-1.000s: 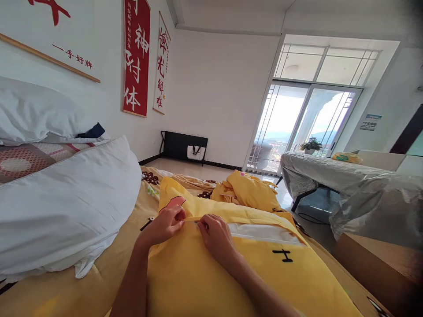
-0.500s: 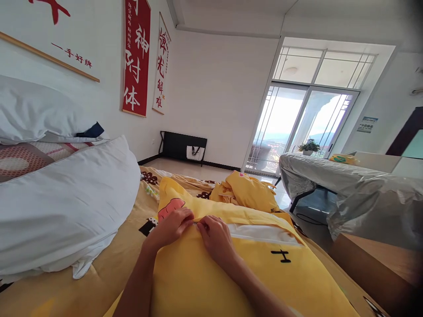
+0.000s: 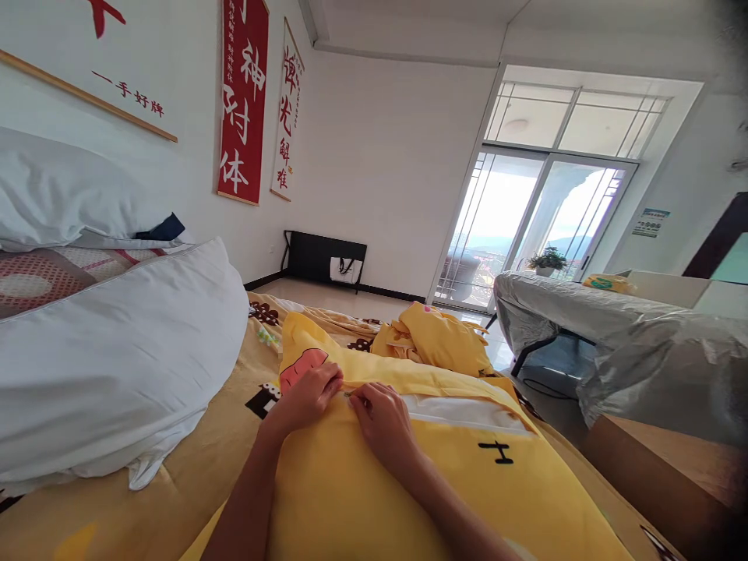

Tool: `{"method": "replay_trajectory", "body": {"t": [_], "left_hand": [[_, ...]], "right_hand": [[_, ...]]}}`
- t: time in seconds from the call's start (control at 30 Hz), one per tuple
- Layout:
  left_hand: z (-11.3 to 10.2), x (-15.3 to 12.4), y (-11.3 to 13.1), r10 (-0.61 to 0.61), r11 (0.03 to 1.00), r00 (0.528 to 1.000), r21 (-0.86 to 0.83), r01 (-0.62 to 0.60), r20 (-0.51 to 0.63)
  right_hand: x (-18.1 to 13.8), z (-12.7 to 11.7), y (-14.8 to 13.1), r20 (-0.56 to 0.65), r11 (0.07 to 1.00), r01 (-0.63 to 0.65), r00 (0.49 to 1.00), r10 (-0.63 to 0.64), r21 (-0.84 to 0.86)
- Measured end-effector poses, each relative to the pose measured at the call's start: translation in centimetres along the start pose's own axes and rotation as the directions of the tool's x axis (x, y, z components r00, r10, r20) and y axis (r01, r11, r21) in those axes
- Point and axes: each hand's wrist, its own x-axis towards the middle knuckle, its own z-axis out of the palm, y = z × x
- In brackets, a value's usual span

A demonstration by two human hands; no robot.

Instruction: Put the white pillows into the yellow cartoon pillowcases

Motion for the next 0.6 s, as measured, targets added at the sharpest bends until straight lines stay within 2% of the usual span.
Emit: {"method": "replay_trajectory", "body": {"t": [0.2, 0.33, 0.6], "left_hand": [[0.9, 0.3, 0.3, -0.047, 0.996, 0.996, 0.077, 0.053, -0.069], [1.2, 0.5, 0.2, -0.061, 0.996, 0.996, 0.068, 0.066, -0.064], [2.0, 0.6, -0.6, -0.044, 0.994, 0.991, 0.094, 0.056, -0.123]], "right_hand": [[0.0, 0.0, 0.2, -0.023, 0.999, 0.04, 0.999, -0.04, 0.028], [-0.1, -0.1, 0.1, -0.027, 0.999, 0.034, 0.999, -0.033, 0.032], [-0.3, -0.4, -0.1, -0.062, 0.997, 0.057, 0.997, -0.054, 0.059]]}}
